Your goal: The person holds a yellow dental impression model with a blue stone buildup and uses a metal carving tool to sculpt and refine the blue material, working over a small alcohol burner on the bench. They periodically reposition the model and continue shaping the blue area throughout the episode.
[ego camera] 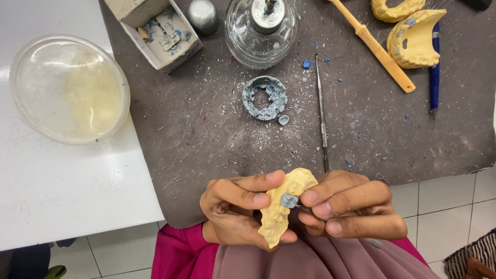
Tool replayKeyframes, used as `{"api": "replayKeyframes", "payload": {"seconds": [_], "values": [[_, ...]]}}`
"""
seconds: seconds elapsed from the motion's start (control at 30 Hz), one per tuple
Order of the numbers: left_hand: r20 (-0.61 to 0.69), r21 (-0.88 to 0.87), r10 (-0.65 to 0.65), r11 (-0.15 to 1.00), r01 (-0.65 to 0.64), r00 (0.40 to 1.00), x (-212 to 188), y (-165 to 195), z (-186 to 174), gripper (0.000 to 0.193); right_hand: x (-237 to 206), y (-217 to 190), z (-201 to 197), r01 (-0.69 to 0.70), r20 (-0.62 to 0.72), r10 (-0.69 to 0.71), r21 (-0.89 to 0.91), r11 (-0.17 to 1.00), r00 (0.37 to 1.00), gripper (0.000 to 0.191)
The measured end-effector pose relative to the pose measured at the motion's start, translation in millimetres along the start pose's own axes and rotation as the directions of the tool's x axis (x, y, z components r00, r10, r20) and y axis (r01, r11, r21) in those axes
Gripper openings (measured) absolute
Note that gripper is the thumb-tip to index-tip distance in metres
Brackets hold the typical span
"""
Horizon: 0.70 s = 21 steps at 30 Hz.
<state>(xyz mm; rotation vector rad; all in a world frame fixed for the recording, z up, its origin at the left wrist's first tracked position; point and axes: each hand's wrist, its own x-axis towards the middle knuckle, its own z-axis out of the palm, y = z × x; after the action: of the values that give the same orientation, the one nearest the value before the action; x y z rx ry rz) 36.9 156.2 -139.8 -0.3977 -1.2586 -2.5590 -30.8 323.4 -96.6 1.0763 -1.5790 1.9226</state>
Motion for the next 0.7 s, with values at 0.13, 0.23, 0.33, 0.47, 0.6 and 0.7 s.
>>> {"api": "replayKeyframes", "payload": {"seconds": [0.13, 0.23, 0.33, 0.47, 0.6, 0.7], "values": [[0.012, -0.004, -0.007, 1.000, 0.007, 1.000, 0, 0, -2, 0.062, 2, -2, -6, -0.002, 0.083, 0.003, -0.016, 1.000, 0.997, 0.041], [0.031, -0.008, -0.008, 1.000, 0.008, 0.999, 1, 1, -4, 0.062, -4, 0, -5, 0.023, 0.056, -0.021, -0.032, 0.999, 0.998, 0.042], [0.039, -0.005, -0.007, 1.000, 0.008, 0.999, 1, 1, -5, 0.063, -6, 1, -3, 0.046, 0.034, -0.044, -0.054, 0.998, 0.998, 0.044], [0.011, 0.003, -0.005, 1.000, 0.005, 1.000, -1, 1, -1, 0.065, -3, -1, 1, 0.004, 0.025, -0.002, -0.063, 0.998, 1.000, 0.044], [0.001, -0.088, -0.129, 0.988, 0.128, 0.992, -2, 5, 0, 0.065, -4, 0, 10, 0.021, -0.131, -0.025, -0.033, 0.999, 0.991, 0.041], [0.005, -0.068, -0.151, 0.986, 0.151, 0.989, 0, 7, -1, 0.066, -6, 2, 11, 0.067, -0.110, -0.079, -0.105, 0.992, 0.991, 0.039]]}}
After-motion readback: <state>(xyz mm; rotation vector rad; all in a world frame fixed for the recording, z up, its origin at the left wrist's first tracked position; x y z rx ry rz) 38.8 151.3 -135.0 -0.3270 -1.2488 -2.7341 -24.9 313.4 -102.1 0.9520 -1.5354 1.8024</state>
